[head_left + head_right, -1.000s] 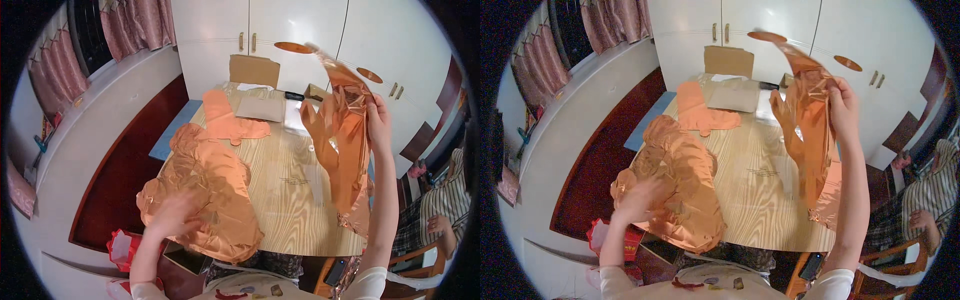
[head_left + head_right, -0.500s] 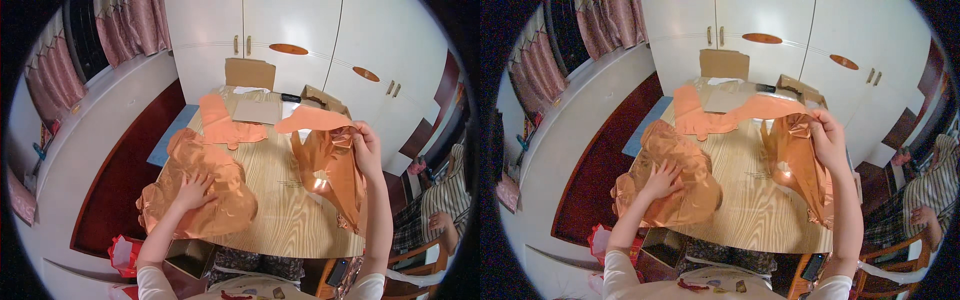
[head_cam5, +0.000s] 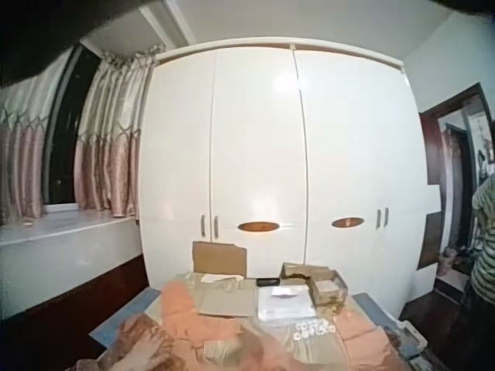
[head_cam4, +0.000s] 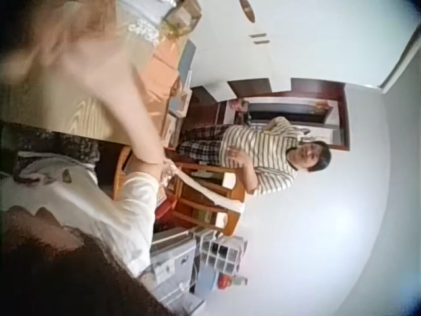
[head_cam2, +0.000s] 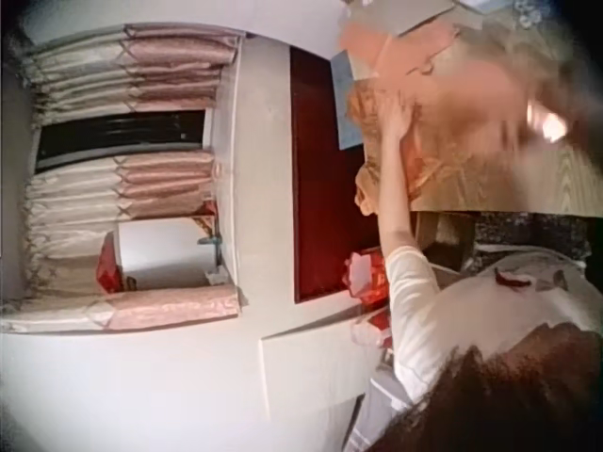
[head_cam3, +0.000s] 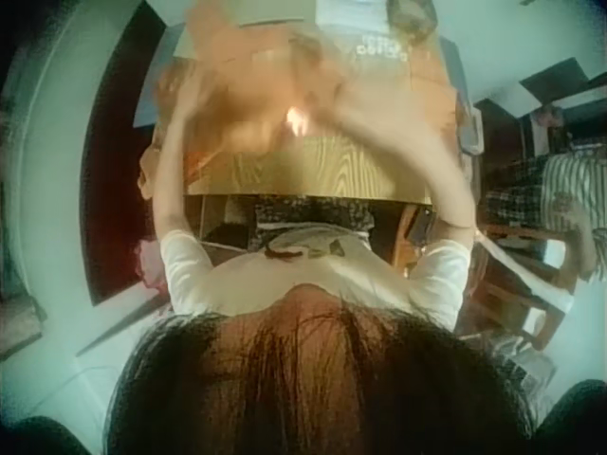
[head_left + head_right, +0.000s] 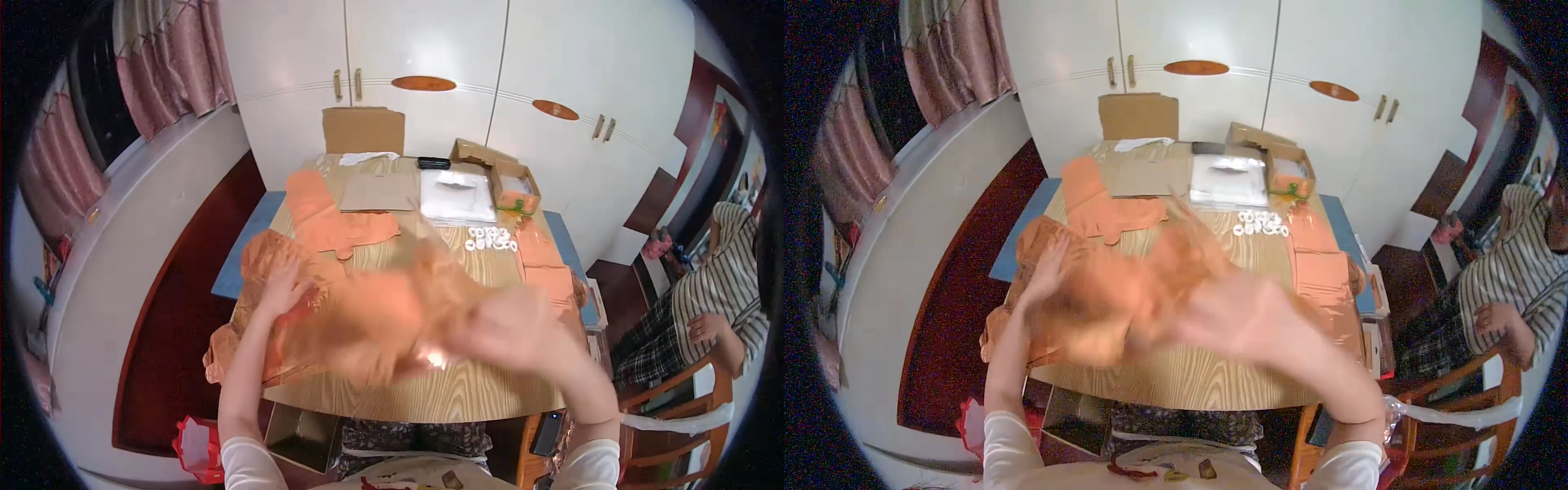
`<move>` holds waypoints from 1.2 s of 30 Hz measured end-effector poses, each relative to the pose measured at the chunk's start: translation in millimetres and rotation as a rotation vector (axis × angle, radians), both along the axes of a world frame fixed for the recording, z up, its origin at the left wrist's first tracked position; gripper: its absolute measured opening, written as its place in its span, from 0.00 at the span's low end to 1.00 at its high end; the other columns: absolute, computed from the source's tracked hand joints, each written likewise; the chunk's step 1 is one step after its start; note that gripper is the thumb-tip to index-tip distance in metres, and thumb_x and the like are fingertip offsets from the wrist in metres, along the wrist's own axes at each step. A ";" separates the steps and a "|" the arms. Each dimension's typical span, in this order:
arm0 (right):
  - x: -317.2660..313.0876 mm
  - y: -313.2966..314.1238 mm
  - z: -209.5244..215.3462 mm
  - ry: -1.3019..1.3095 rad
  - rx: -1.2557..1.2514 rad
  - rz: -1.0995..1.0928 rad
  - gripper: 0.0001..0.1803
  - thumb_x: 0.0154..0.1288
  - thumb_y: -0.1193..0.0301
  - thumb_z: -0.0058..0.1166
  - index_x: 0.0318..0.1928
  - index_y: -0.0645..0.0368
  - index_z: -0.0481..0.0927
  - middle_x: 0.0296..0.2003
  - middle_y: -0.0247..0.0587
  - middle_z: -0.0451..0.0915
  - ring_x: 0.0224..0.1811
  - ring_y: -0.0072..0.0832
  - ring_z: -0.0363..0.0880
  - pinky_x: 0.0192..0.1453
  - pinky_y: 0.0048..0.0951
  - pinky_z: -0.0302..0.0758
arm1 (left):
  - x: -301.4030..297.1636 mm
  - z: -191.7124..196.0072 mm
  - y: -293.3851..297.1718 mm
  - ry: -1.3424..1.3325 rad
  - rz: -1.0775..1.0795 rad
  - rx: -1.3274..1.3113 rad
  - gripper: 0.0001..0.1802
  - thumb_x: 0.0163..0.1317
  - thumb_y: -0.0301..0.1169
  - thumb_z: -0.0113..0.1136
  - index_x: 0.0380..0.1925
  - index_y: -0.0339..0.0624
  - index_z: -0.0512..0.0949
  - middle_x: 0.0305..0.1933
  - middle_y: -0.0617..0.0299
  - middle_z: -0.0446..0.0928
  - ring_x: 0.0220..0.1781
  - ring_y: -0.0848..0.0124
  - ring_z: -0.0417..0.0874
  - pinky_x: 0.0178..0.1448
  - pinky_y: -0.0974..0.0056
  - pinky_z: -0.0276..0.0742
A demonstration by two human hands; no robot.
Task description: Folding gold foil balloons and preparing them for retail packaging with cardboard backing.
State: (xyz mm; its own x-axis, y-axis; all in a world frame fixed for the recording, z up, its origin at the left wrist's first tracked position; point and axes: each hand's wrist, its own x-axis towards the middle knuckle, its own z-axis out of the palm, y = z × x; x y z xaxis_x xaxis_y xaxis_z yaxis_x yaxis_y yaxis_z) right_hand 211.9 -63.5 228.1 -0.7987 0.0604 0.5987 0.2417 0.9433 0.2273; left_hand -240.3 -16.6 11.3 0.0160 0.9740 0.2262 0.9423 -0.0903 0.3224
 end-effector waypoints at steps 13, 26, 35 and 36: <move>110.9 -33.5 -174.8 -0.112 -0.261 0.134 0.13 0.64 0.63 0.52 0.48 0.44 0.80 0.53 0.29 0.79 0.55 0.28 0.77 0.68 0.38 0.69 | 136.3 64.1 -56.0 0.544 -0.301 0.479 0.28 0.51 0.37 0.67 0.55 0.61 0.76 0.70 0.59 0.61 0.72 0.51 0.57 0.72 0.43 0.57; 184.5 -4.1 -200.3 -0.127 -0.568 -0.311 0.19 0.53 0.75 0.59 0.48 0.47 0.83 0.58 0.33 0.78 0.67 0.37 0.69 0.72 0.49 0.61 | 163.8 83.4 -70.6 0.486 -0.590 0.407 0.09 0.52 0.33 0.59 0.33 0.47 0.81 0.48 0.65 0.81 0.57 0.68 0.78 0.60 0.57 0.70; 195.6 19.8 -192.5 -0.272 -0.535 -0.402 0.18 0.57 0.67 0.59 0.51 0.47 0.82 0.57 0.29 0.79 0.66 0.36 0.69 0.73 0.48 0.58 | 182.5 71.0 -136.7 0.256 -0.771 -0.020 0.16 0.57 0.43 0.61 0.40 0.47 0.80 0.39 0.66 0.82 0.45 0.66 0.83 0.54 0.60 0.73; 199.7 19.8 -193.3 -0.230 -0.578 -0.462 0.20 0.58 0.67 0.60 0.53 0.48 0.80 0.57 0.31 0.78 0.66 0.37 0.68 0.73 0.48 0.59 | 186.5 76.4 -136.3 0.160 -0.806 -0.075 0.17 0.58 0.45 0.61 0.41 0.47 0.80 0.39 0.66 0.82 0.44 0.65 0.83 0.54 0.60 0.73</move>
State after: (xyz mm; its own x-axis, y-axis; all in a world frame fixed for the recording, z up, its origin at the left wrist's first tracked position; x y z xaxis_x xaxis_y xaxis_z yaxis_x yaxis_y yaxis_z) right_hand 411.6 -43.6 34.8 -0.7169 0.6701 0.1924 0.6459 0.7423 -0.1784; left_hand -53.8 -153.0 87.7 0.7426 0.6627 0.0969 0.6328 -0.7417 0.2222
